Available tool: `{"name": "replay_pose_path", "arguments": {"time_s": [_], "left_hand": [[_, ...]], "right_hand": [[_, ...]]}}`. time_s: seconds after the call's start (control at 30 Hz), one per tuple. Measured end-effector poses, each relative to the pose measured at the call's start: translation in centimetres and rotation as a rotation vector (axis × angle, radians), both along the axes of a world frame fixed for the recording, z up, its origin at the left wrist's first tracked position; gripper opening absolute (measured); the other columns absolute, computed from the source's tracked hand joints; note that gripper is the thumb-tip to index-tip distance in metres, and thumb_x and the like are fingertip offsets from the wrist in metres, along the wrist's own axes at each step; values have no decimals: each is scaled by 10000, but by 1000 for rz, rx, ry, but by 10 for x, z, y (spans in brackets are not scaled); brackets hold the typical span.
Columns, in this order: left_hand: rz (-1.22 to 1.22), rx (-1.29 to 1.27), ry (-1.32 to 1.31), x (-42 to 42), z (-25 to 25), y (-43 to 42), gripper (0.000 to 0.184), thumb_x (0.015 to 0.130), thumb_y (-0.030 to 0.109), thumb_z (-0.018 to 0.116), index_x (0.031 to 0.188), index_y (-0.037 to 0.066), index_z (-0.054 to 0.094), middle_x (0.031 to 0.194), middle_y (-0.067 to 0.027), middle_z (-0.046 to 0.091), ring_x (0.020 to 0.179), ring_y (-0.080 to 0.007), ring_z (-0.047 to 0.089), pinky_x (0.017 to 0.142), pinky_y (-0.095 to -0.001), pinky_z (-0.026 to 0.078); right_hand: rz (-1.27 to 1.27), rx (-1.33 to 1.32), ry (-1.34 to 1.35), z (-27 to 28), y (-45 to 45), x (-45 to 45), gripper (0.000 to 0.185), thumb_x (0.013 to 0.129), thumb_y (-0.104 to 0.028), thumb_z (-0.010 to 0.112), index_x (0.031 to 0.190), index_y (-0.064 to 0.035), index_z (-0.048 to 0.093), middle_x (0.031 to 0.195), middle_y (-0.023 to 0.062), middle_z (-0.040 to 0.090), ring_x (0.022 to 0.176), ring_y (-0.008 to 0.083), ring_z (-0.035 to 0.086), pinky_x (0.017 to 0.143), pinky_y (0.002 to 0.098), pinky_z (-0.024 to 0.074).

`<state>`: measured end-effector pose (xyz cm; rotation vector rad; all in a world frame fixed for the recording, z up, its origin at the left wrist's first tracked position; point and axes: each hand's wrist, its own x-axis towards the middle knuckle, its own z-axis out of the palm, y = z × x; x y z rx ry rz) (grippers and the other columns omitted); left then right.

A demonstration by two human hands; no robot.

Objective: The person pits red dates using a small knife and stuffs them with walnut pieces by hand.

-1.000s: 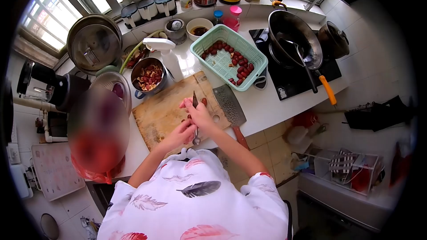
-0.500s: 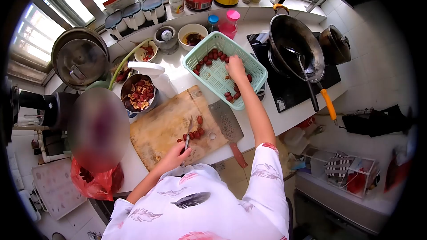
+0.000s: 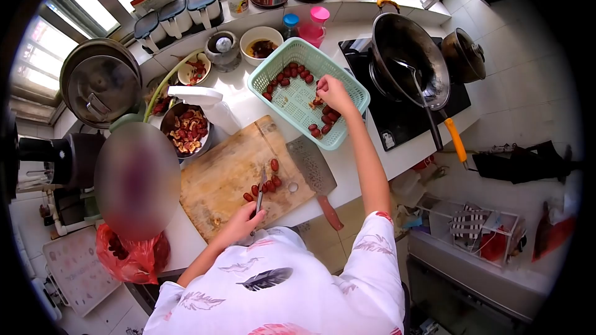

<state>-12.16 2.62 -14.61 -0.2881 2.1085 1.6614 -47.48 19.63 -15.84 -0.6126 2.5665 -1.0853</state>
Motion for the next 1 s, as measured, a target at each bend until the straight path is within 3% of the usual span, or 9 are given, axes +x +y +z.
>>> {"name": "replay_pose_path", "arguments": {"time_s": [0.1, 0.17, 0.37, 0.47, 0.53, 0.7, 0.8, 0.9, 1.0], "left_hand": [[14, -1, 45, 3, -1, -1, 265, 866, 230, 494, 757, -10, 462, 654, -114, 434, 596, -235, 438, 570, -340, 374], [50, 27, 46, 4, 1, -2, 262, 872, 224, 491, 743, -2, 457, 645, -80, 425, 590, -190, 428, 557, -318, 369], [471, 188, -68, 28, -21, -8, 222, 882, 219, 498, 779, 22, 499, 621, 29, 431, 563, -65, 382, 500, -232, 327], [644, 178, -9, 42, -28, -15, 214, 880, 224, 506, 791, 30, 518, 621, 48, 434, 559, -48, 373, 493, -216, 316], [721, 161, 33, 49, -31, -22, 213, 881, 225, 505, 794, 31, 524, 632, 51, 435, 571, -41, 376, 501, -207, 316], [806, 173, 1, 55, -22, -31, 212, 879, 229, 508, 803, 32, 526, 645, 49, 445, 579, -42, 382, 506, -207, 319], [807, 174, 19, 55, -25, -28, 212, 877, 229, 510, 804, 31, 526, 646, 47, 445, 579, -42, 382, 506, -208, 321], [773, 171, 59, 54, -28, -28, 209, 881, 231, 503, 788, 44, 512, 646, 48, 438, 579, -41, 376, 508, -205, 315], [718, 172, 53, 51, -27, -23, 210, 886, 230, 494, 766, 58, 496, 651, 48, 431, 582, -40, 370, 513, -202, 308]], "right_hand": [[-81, -128, -161, 38, -5, 28, 154, 759, -51, 549, 897, 10, 583, 724, 99, 574, 642, 151, 547, 595, 279, 458], [62, 167, 310, 48, -18, 63, 128, 776, -46, 509, 827, 2, 617, 773, 139, 566, 689, 212, 580, 644, 302, 463], [408, -62, -505, 91, -98, 158, 85, 797, -14, 484, 845, 7, 551, 839, 103, 494, 622, 156, 599, 578, 264, 483], [467, -184, -527, 80, -137, 175, 86, 786, -2, 496, 839, 23, 560, 833, 105, 523, 656, 166, 622, 588, 259, 496], [388, -360, -72, 66, -166, 184, 97, 721, 24, 515, 790, 40, 581, 761, 142, 566, 616, 213, 612, 595, 301, 495], [318, -439, -421, 66, -214, 188, 143, 727, -19, 562, 855, 28, 608, 826, 177, 573, 751, 284, 590, 691, 330, 477], [518, -391, 48, 35, -225, 185, 380, 798, -70, 555, 1159, 16, 474, 1084, 203, 522, 1011, 286, 529, 835, 332, 441], [448, -314, 463, 21, -196, 206, 395, 794, -76, 531, 1165, 24, 441, 1107, 188, 494, 993, 343, 495, 871, 380, 402], [721, -25, -161, 68, -135, 196, 452, 787, -110, 552, 1192, 16, 396, 1195, 205, 416, 1128, 370, 388, 948, 386, 337]]}}
